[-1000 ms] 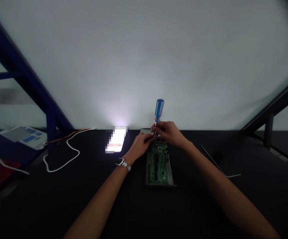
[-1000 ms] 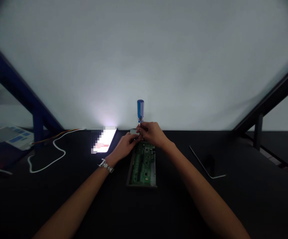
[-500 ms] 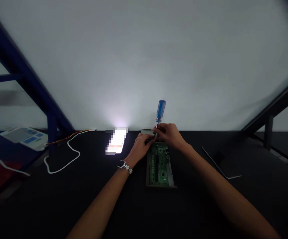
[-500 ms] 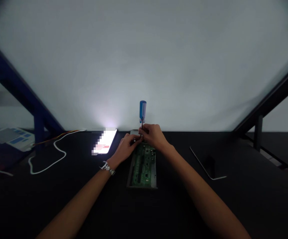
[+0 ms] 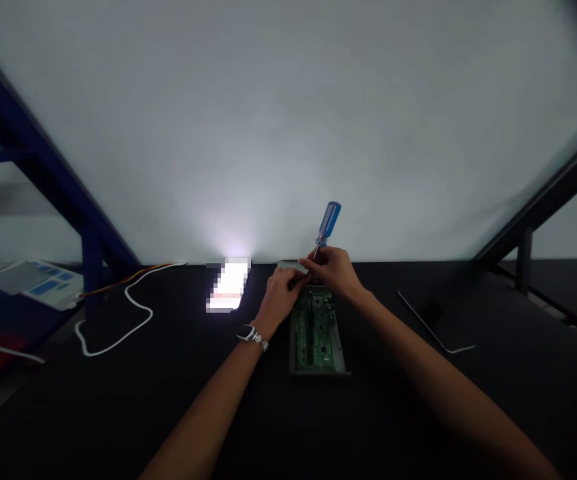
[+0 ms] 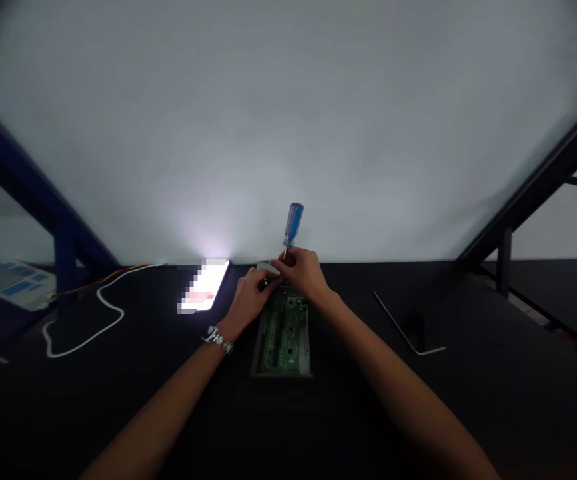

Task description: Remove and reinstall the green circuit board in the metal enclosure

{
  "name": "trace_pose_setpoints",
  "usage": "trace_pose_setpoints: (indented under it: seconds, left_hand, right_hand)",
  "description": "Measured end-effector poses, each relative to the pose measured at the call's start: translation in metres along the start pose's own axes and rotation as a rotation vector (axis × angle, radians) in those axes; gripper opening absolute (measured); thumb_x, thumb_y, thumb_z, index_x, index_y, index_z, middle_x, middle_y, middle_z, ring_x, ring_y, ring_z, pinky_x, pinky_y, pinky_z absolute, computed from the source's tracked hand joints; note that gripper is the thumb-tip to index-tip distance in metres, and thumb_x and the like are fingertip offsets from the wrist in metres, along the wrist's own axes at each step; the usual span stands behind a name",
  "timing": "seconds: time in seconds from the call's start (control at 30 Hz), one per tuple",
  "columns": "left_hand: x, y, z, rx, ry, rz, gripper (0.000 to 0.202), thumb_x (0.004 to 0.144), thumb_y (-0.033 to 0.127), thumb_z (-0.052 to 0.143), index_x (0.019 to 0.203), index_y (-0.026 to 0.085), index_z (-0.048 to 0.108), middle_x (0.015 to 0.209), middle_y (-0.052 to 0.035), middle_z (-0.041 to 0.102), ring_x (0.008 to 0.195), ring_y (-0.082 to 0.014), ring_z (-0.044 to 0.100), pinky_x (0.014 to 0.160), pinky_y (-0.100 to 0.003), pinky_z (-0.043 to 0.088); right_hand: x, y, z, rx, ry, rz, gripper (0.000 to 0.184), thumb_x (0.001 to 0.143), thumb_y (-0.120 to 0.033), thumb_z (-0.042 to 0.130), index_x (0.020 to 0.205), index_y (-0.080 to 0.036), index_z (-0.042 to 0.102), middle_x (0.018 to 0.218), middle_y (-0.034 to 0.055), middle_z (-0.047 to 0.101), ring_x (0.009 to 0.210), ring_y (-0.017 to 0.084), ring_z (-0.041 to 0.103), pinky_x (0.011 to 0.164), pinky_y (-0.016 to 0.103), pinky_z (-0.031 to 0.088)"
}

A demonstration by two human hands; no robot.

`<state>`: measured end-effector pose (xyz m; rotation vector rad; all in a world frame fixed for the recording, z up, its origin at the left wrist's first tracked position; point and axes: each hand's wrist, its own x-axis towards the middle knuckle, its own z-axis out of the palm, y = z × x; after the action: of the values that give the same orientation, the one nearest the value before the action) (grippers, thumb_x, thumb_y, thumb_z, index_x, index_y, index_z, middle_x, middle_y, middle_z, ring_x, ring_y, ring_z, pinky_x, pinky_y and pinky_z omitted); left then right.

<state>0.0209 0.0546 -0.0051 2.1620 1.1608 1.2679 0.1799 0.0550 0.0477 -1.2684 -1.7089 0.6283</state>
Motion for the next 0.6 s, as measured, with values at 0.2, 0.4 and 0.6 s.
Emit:
trace_pose_setpoints:
  seconds: [0.2,0.4,0.6]
  left_hand:
    - [0.000,-0.001,0.000,0.024,0.020,0.010,0.010,0.088,0.027,0.064,0.091,0.022,0.071,0.083,-0.0029,0.067,0.083,-0.0196,0.057,0.078,-0.033,0.046]
    - [-0.002,-0.001,0.001,0.034,0.014,0.024,0.010,0.090,0.025,0.061,0.091,0.021,0.070,0.086,-0.0033,0.069,0.087,-0.0210,0.057,0.079,-0.034,0.046]
    - [-0.002,0.000,0.002,0.042,-0.057,0.083,0.016,0.093,0.022,0.055,0.102,0.021,0.069,0.093,-0.0043,0.069,0.092,-0.0220,0.055,0.082,-0.035,0.046]
  right_hand:
    - [0.000,0.002,0.000,0.119,-0.004,0.003,0.029,0.080,-0.046,0.068,0.083,-0.018,0.064,0.070,0.0041,0.069,0.062,0.017,0.066,0.055,0.029,0.054]
    - [0.000,0.001,-0.006,0.097,0.037,-0.007,0.031,0.078,-0.046,0.070,0.069,-0.018,0.060,0.061,0.0020,0.065,0.057,0.017,0.065,0.053,0.027,0.051]
    - [0.000,-0.003,-0.011,0.066,-0.115,-0.061,0.015,0.086,-0.032,0.060,0.086,-0.018,0.067,0.072,0.0038,0.071,0.062,0.017,0.068,0.059,0.029,0.055]
